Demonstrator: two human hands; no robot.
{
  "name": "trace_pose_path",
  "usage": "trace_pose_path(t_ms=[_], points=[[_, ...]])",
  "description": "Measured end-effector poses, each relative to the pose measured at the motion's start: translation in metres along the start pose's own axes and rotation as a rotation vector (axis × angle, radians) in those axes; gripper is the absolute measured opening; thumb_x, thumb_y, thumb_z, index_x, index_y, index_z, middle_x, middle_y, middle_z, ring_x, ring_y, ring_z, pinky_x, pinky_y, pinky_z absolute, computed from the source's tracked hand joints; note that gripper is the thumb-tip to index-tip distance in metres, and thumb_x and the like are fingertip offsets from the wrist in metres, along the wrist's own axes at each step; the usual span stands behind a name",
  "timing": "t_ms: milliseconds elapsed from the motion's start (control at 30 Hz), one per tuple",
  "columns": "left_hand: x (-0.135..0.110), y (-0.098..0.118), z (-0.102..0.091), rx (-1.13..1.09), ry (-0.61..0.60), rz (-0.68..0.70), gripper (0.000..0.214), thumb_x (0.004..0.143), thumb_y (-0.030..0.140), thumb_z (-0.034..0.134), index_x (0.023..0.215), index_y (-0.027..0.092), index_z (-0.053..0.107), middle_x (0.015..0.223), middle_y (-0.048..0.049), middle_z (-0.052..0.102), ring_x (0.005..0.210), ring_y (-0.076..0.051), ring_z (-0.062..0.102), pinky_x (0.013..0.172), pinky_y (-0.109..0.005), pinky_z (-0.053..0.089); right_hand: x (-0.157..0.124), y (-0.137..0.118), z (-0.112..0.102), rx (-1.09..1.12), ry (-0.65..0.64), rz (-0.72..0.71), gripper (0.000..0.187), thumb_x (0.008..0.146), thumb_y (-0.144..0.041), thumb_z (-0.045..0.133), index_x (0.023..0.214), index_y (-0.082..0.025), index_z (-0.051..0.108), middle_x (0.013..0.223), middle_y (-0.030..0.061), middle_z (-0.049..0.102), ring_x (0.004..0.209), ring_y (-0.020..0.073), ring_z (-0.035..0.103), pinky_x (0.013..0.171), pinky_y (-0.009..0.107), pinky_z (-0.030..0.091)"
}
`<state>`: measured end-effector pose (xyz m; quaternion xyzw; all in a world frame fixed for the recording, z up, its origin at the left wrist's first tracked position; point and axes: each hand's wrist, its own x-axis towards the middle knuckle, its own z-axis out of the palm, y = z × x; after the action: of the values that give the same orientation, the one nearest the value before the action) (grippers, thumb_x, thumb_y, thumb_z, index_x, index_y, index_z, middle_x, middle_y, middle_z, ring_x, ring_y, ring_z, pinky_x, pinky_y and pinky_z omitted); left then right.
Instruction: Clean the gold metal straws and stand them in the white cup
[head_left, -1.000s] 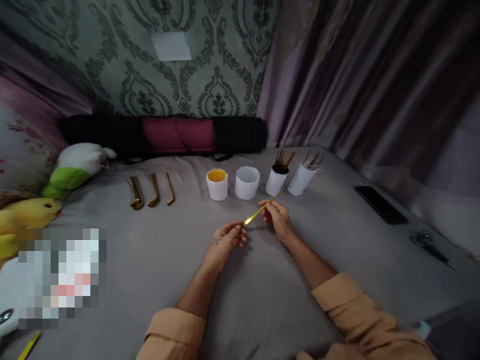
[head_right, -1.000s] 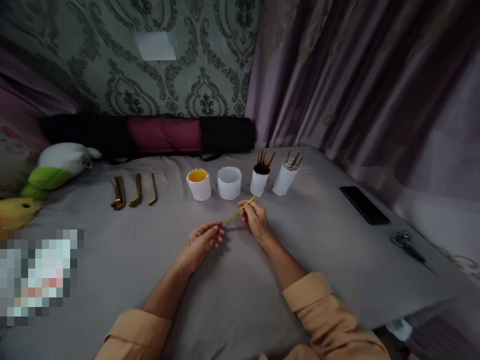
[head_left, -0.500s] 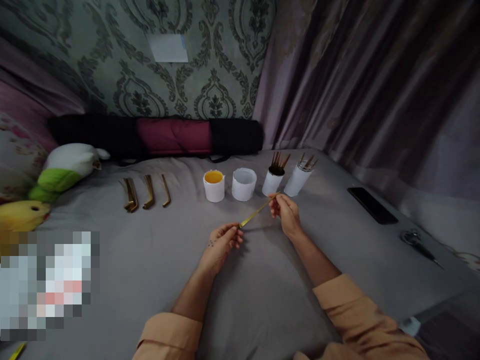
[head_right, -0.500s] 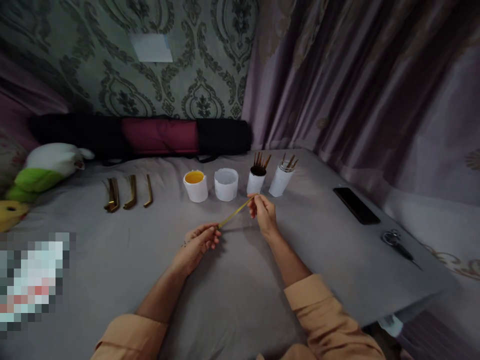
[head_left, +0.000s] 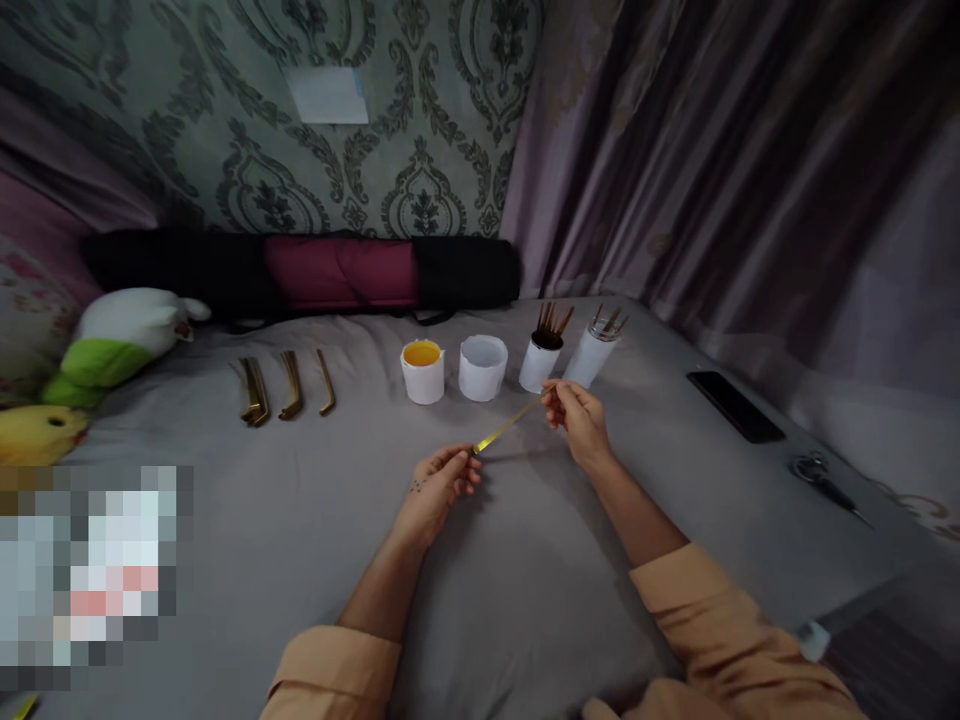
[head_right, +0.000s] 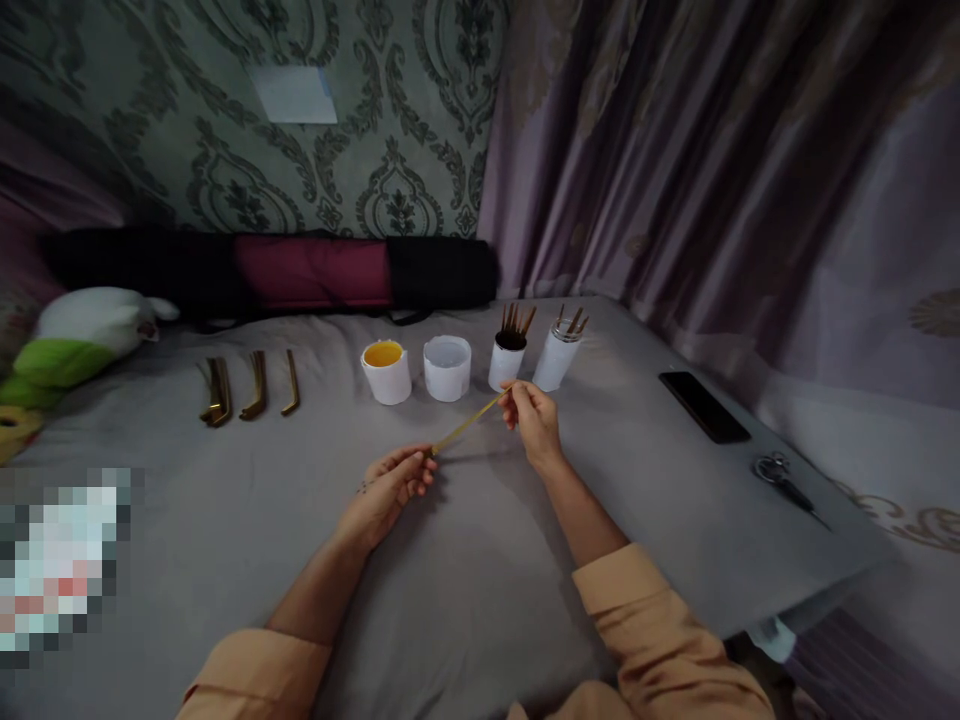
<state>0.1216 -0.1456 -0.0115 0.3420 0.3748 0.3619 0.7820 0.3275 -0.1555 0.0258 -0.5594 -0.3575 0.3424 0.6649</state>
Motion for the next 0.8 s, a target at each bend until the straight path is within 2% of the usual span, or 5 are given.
trace_pose_path(t_ms=[400, 800], points=[[0.001, 0.0, -0.001, -0.015, -0.007, 0.002, 0.031, 0.067, 0.027, 0.065, 0.09, 0.008, 0.059, 0.073, -0.0069, 0.061, 0.057, -0.009, 0.054, 0.049, -0.019, 0.039, 0.0, 0.001, -0.003, -0.031, -0.01, -0.015, 0.028, 0.073, -0.044, 0.053, 0.078, -0.017, 0.059, 0.064, -0.0001, 0.054, 0.047, 0.0064, 0.044, 0.04, 0.019, 0.032], [-0.001, 0.004, -0.001, -0.079, 0.008, -0.036, 0.027, 0.068, 0.021, 0.064, 0.091, 0.009, 0.06, 0.074, -0.0069, 0.062, 0.058, -0.008, 0.055, 0.051, -0.018, 0.04, 0.006, -0.012, -0.018, -0.059, 0.082, -0.016, 0.026, 0.071, -0.043, 0.055, 0.074, -0.017, 0.059, 0.061, -0.0004, 0.054, 0.046, 0.0067, 0.044, 0.039, 0.02, 0.032]])
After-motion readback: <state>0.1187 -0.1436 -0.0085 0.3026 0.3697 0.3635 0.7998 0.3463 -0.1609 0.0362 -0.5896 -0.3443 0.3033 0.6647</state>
